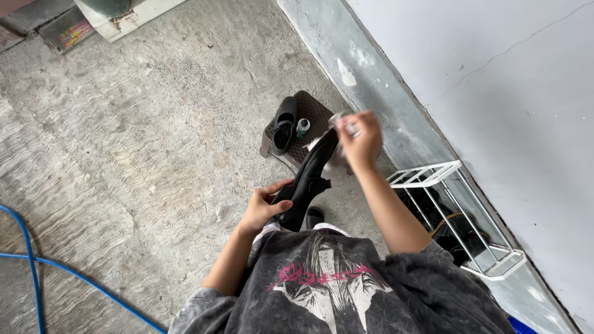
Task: The person cleans a pair of black leather shoes and a pair of black sandals using a cloth and a cleaning solution. They wipe the shoes thoroughly, then place them on a metal shoe rack. They proceed to clean the sandals by applying the solution and wiping them down with the cloth.
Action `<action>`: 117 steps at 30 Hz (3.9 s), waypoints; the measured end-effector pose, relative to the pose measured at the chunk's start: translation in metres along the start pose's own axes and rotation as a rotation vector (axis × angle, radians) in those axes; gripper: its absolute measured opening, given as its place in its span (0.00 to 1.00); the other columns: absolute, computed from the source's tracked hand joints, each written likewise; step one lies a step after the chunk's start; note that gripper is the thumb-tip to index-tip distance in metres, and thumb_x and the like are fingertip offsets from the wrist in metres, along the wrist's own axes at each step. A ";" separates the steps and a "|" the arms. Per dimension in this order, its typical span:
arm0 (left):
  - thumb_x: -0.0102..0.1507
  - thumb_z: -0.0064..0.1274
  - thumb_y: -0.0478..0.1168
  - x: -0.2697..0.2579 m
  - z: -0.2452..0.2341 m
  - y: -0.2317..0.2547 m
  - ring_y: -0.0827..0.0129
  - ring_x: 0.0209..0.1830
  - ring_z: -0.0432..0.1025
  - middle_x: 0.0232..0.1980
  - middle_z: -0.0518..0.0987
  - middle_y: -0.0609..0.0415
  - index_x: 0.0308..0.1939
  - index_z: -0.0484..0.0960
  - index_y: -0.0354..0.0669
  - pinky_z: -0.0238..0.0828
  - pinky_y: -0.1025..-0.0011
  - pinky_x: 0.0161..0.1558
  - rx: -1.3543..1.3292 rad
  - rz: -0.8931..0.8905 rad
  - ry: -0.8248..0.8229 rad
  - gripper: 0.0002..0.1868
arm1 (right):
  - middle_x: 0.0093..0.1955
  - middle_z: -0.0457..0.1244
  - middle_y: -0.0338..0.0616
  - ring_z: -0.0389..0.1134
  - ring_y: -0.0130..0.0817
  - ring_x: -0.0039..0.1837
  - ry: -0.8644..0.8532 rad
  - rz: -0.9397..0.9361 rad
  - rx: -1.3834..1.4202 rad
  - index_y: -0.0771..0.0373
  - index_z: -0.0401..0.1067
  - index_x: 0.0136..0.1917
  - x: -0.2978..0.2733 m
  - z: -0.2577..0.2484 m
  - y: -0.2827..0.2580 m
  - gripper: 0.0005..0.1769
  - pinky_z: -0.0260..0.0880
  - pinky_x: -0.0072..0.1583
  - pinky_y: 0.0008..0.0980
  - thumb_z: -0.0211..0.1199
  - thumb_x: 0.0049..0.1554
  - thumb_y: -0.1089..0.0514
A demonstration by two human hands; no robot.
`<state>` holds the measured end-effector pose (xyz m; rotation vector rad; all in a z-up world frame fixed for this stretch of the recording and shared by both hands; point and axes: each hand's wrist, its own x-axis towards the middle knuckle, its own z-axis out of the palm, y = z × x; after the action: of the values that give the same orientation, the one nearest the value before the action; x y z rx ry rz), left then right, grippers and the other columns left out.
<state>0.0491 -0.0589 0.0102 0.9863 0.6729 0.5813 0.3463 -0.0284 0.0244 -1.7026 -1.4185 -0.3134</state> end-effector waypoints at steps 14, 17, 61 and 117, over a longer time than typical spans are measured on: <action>0.56 0.61 0.34 0.002 -0.011 -0.011 0.68 0.54 0.75 0.57 0.80 0.46 0.63 0.74 0.23 0.68 0.70 0.61 -0.286 -0.036 -0.042 0.32 | 0.40 0.64 0.37 0.65 0.31 0.44 0.253 -0.057 0.057 0.55 0.69 0.42 -0.010 0.019 0.006 0.11 0.70 0.46 0.32 0.72 0.56 0.57; 0.58 0.59 0.35 0.003 -0.015 -0.013 0.63 0.53 0.76 0.56 0.80 0.41 0.66 0.71 0.24 0.69 0.66 0.60 -0.399 -0.069 -0.029 0.33 | 0.41 0.64 0.40 0.65 0.36 0.46 0.164 -0.282 0.092 0.55 0.68 0.41 -0.041 0.011 -0.018 0.13 0.70 0.46 0.35 0.71 0.53 0.51; 0.71 0.44 0.45 0.059 0.031 0.005 0.54 0.65 0.71 0.64 0.75 0.38 0.78 0.57 0.54 0.66 0.61 0.63 0.621 0.246 0.299 0.30 | 0.53 0.68 0.46 0.72 0.33 0.51 -0.497 0.884 0.985 0.61 0.68 0.62 -0.048 -0.013 -0.021 0.29 0.79 0.52 0.37 0.73 0.48 0.61; 0.68 0.47 0.45 0.060 0.047 0.044 0.62 0.42 0.80 0.44 0.84 0.39 0.73 0.66 0.59 0.73 0.66 0.47 0.683 -0.063 0.496 0.27 | 0.53 0.61 0.40 0.67 0.38 0.51 -0.109 -0.156 0.127 0.46 0.77 0.51 -0.049 0.006 -0.041 0.10 0.74 0.45 0.34 0.70 0.55 0.56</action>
<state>0.1172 -0.0227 0.0521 1.4613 1.3972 0.5530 0.2920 -0.0583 0.0068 -1.5297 -1.6212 -0.2129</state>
